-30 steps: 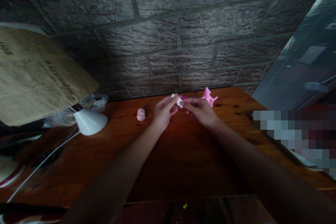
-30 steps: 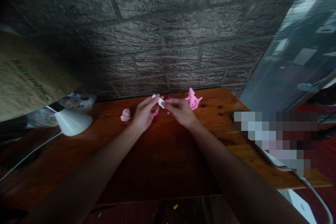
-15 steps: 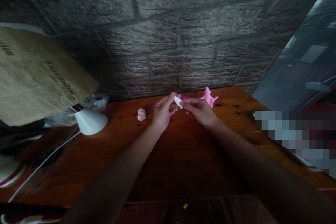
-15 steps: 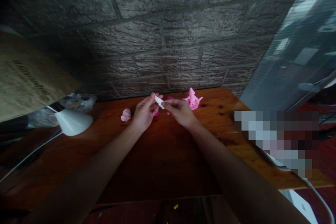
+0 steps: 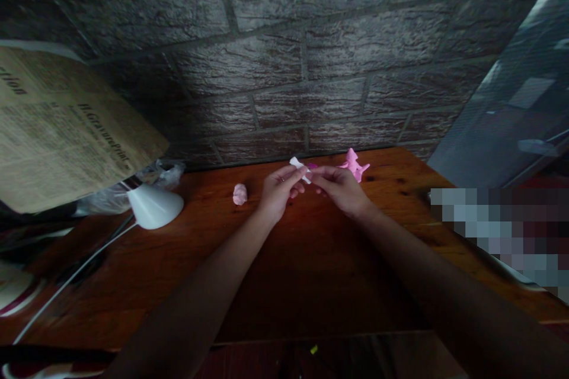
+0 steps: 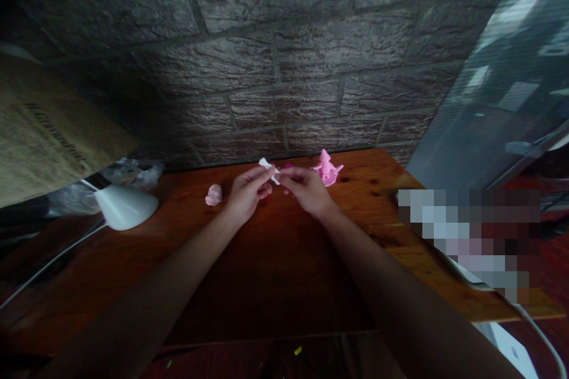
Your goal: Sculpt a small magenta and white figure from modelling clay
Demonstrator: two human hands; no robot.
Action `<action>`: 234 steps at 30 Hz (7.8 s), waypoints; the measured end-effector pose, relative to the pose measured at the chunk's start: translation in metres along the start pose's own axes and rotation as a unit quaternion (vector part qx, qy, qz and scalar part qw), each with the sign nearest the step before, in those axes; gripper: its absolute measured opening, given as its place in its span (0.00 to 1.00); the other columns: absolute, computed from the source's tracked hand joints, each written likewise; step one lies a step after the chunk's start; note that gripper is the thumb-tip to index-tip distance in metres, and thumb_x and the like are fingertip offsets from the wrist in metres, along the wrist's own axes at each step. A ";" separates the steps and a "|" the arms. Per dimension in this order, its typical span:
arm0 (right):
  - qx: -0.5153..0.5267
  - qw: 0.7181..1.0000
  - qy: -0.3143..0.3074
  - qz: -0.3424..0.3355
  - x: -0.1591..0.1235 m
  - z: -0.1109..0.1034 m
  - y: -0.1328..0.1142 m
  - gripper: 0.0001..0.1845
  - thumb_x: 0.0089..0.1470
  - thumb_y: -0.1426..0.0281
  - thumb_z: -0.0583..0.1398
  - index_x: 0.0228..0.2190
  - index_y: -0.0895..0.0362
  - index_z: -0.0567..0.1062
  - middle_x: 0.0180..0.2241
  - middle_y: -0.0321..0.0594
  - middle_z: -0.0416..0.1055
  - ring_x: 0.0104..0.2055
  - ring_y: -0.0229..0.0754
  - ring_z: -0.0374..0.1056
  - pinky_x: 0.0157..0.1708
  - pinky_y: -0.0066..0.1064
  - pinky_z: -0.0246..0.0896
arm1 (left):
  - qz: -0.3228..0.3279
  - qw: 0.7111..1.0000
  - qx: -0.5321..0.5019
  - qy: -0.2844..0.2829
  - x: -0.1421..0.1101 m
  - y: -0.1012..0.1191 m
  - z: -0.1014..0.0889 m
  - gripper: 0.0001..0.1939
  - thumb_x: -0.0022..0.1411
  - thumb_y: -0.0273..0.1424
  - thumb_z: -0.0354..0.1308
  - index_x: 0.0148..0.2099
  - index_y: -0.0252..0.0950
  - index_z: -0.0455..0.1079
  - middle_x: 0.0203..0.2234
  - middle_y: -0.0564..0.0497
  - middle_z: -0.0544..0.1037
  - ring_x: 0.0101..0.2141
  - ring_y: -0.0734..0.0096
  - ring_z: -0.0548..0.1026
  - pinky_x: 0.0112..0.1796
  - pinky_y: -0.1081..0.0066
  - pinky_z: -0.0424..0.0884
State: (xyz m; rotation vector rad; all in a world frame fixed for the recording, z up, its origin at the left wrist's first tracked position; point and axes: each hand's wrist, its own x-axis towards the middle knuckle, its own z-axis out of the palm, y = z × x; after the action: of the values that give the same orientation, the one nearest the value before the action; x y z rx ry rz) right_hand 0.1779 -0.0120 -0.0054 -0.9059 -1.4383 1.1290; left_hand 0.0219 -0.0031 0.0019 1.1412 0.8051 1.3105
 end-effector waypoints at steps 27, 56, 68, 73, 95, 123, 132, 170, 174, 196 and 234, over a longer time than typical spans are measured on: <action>0.024 1.000 -0.007 -0.002 0.001 0.002 -0.001 0.16 0.44 0.58 0.71 0.32 0.56 0.83 0.24 0.34 0.74 0.23 0.32 0.57 0.25 0.29 0.53 | 0.016 0.998 0.035 0.052 -0.002 -0.003 0.002 0.14 0.47 0.39 0.73 0.33 0.35 0.80 0.18 0.54 0.73 0.17 0.81 0.65 0.18 0.77 0.51; -0.010 0.999 -0.035 -0.009 -0.002 0.003 -0.002 0.17 0.48 0.56 0.69 0.36 0.56 0.83 0.29 0.37 0.77 0.25 0.34 0.60 0.26 0.29 0.55 | 0.021 1.000 -0.003 0.014 -0.001 -0.003 0.003 0.13 0.49 0.39 0.72 0.30 0.35 0.78 0.18 0.55 0.71 0.17 0.84 0.58 0.19 0.77 0.48; -0.037 0.998 -0.058 -0.009 -0.004 0.003 0.001 0.16 0.53 0.57 0.66 0.37 0.55 0.82 0.22 0.32 0.69 0.22 0.34 0.56 0.25 0.30 0.53 | 0.044 0.998 -0.023 0.035 0.000 0.003 0.004 0.11 0.52 0.37 0.71 0.30 0.35 0.79 0.28 0.48 0.82 0.17 0.86 0.58 0.18 0.76 0.49; -0.018 0.997 -0.081 -0.001 -0.003 0.004 0.000 0.15 0.53 0.56 0.66 0.32 0.56 0.80 0.28 0.36 0.74 0.25 0.33 0.61 0.26 0.28 0.57 | 0.048 0.999 -0.025 0.000 -0.001 -0.001 0.003 0.13 0.52 0.40 0.71 0.31 0.35 0.79 0.22 0.51 0.79 0.17 0.86 0.60 0.18 0.78 0.48; -0.041 0.997 -0.060 0.022 -0.002 0.003 0.002 0.24 0.52 0.47 0.65 0.27 0.56 0.77 0.21 0.32 0.67 0.22 0.34 0.59 0.24 0.29 0.54 | 0.016 0.999 -0.031 0.016 0.000 0.001 0.001 0.17 0.46 0.32 0.74 0.40 0.33 0.79 0.22 0.55 0.77 0.16 0.87 0.60 0.18 0.77 0.48; 0.244 0.915 -0.129 0.295 -0.002 0.000 -0.013 0.28 0.65 0.48 0.53 0.32 0.57 0.79 0.30 0.42 0.77 0.28 0.37 0.67 0.31 0.29 0.63 | 0.037 0.999 0.013 0.010 0.000 0.002 -0.002 0.17 0.47 0.36 0.74 0.38 0.35 0.80 0.18 0.59 0.72 0.14 0.88 0.54 0.17 0.75 0.45; 0.266 0.901 -0.129 0.318 -0.005 0.002 -0.014 0.21 0.62 0.53 0.61 0.29 0.57 0.78 0.28 0.38 0.74 0.29 0.35 0.66 0.33 0.27 0.62 | 0.031 0.999 0.027 0.013 0.000 -0.001 -0.003 0.16 0.49 0.37 0.72 0.40 0.36 0.80 0.22 0.57 0.75 0.15 0.86 0.53 0.18 0.75 0.47; 0.210 0.952 -0.084 0.204 -0.003 0.001 -0.008 0.16 0.54 0.55 0.68 0.32 0.56 0.79 0.33 0.40 0.78 0.29 0.34 0.68 0.29 0.27 0.61 | 0.035 0.998 0.037 -0.026 0.001 0.000 -0.004 0.14 0.50 0.40 0.72 0.31 0.35 0.76 0.21 0.56 0.74 0.15 0.86 0.60 0.17 0.76 0.49; 0.206 0.956 -0.068 0.199 -0.002 -0.001 -0.005 0.18 0.50 0.54 0.70 0.30 0.56 0.78 0.32 0.39 0.78 0.29 0.34 0.67 0.29 0.26 0.62 | 0.037 0.997 0.058 -0.033 0.000 -0.004 -0.003 0.15 0.52 0.42 0.70 0.34 0.36 0.78 0.22 0.55 0.75 0.14 0.85 0.61 0.16 0.76 0.50; 0.045 0.997 -0.038 0.056 -0.001 0.001 -0.008 0.21 0.45 0.49 0.70 0.26 0.55 0.81 0.27 0.36 0.76 0.25 0.33 0.61 0.27 0.29 0.57 | 0.041 0.998 0.056 -0.009 0.003 -0.003 -0.006 0.15 0.53 0.42 0.70 0.33 0.35 0.77 0.19 0.56 0.72 0.15 0.84 0.61 0.16 0.77 0.52; -0.074 0.997 0.003 -0.029 -0.001 -0.001 -0.004 0.21 0.52 0.50 0.66 0.26 0.56 0.79 0.23 0.35 0.73 0.23 0.34 0.61 0.25 0.30 0.56 | -0.030 0.999 -0.020 -0.026 0.000 0.002 -0.001 0.14 0.46 0.34 0.73 0.34 0.35 0.77 0.25 0.53 0.77 0.20 0.83 0.65 0.21 0.77 0.53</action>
State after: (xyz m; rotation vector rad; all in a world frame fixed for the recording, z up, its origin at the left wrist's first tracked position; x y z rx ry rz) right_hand 0.1788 -0.0140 -0.0023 -0.9641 -1.5501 0.9868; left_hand 0.0200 -0.0035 0.0028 1.1058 0.7665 1.2376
